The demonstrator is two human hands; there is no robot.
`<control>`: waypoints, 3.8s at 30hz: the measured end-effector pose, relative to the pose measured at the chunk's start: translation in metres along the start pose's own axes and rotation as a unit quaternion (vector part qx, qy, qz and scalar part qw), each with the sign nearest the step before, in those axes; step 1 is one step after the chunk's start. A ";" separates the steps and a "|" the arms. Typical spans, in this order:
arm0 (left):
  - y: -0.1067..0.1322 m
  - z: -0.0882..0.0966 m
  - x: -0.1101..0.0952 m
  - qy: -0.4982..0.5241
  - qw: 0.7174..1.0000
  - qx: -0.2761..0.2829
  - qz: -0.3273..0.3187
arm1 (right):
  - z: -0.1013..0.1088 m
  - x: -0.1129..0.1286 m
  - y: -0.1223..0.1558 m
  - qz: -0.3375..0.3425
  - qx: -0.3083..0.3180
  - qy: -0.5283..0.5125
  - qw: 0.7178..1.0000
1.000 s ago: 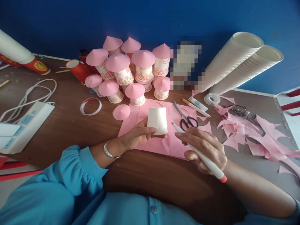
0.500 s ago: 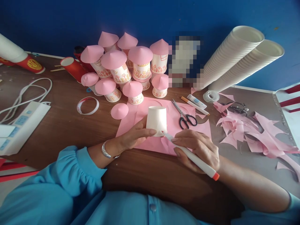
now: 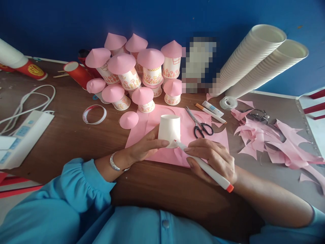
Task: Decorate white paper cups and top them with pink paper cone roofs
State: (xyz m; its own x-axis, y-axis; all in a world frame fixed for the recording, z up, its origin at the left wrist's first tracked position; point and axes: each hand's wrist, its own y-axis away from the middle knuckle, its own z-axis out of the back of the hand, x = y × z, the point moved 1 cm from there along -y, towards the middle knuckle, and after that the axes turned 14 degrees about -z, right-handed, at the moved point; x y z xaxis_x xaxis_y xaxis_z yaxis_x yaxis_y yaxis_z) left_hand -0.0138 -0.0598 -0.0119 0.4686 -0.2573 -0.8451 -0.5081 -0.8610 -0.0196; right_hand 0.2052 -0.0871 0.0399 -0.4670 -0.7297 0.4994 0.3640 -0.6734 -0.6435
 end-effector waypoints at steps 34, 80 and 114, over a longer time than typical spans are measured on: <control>-0.001 -0.001 0.000 0.004 1.000 -0.003 0.002 | -0.001 -0.001 0.000 -0.003 -0.003 -0.008 1.000; -0.004 -0.003 -0.004 -0.008 1.000 0.026 -0.014 | -0.001 0.006 -0.001 -0.007 0.024 0.007 1.000; -0.006 0.004 0.000 0.087 0.996 -0.009 -0.005 | 0.002 0.001 -0.001 -0.014 -0.003 -0.021 1.000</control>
State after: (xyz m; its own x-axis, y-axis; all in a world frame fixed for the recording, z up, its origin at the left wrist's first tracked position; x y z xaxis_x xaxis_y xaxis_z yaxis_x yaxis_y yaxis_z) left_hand -0.0141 -0.0526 -0.0140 0.5926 -0.3198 -0.7393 -0.4911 -0.8709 -0.0169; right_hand 0.2059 -0.0874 0.0419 -0.4423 -0.7145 0.5421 0.3453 -0.6935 -0.6323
